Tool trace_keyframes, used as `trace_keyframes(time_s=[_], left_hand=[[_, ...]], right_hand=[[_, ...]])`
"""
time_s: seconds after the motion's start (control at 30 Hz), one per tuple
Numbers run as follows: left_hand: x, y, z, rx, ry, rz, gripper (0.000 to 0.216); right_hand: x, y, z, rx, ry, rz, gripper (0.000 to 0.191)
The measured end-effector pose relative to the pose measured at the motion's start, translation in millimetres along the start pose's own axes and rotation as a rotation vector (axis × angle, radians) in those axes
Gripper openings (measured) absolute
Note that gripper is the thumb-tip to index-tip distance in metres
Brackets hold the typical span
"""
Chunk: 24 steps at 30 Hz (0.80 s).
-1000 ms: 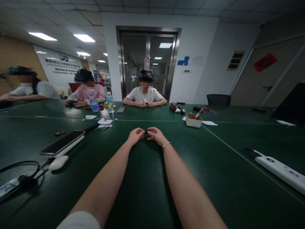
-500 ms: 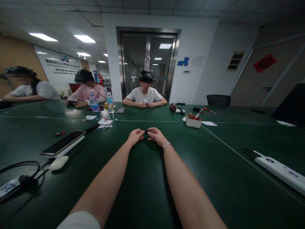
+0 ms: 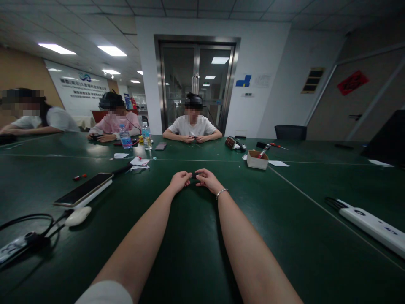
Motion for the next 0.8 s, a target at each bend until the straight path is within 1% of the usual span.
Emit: trace_keyframes(time_s=[0.53, 0.67, 0.8], left_hand=[[2.0, 0.8, 2.0, 0.031, -0.02, -0.012, 0.03], [1.7, 1.1, 2.4, -0.047, 0.002, -0.025, 0.025], [2.2, 2.1, 3.6, -0.084, 0.035, -0.017, 0.025]], right_hand=[[-1.1, 1.3, 1.9, 0.003, 0.001, -0.002, 0.026], [-0.9, -1.0, 0.6, 0.011, 0.03, -0.054, 0.022], [-1.3, -3.4, 0.8, 0.029, 0.046, -0.107, 0.019]])
Point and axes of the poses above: each hand's wrist, its own x-axis towards the middle knuckle, its own y-axis out of the palm, z = x × y, the point moved 8 cm from there along x, towards the middle knuckle, and after that the axes turned 4 degrees about z, right-handed, at the moved point
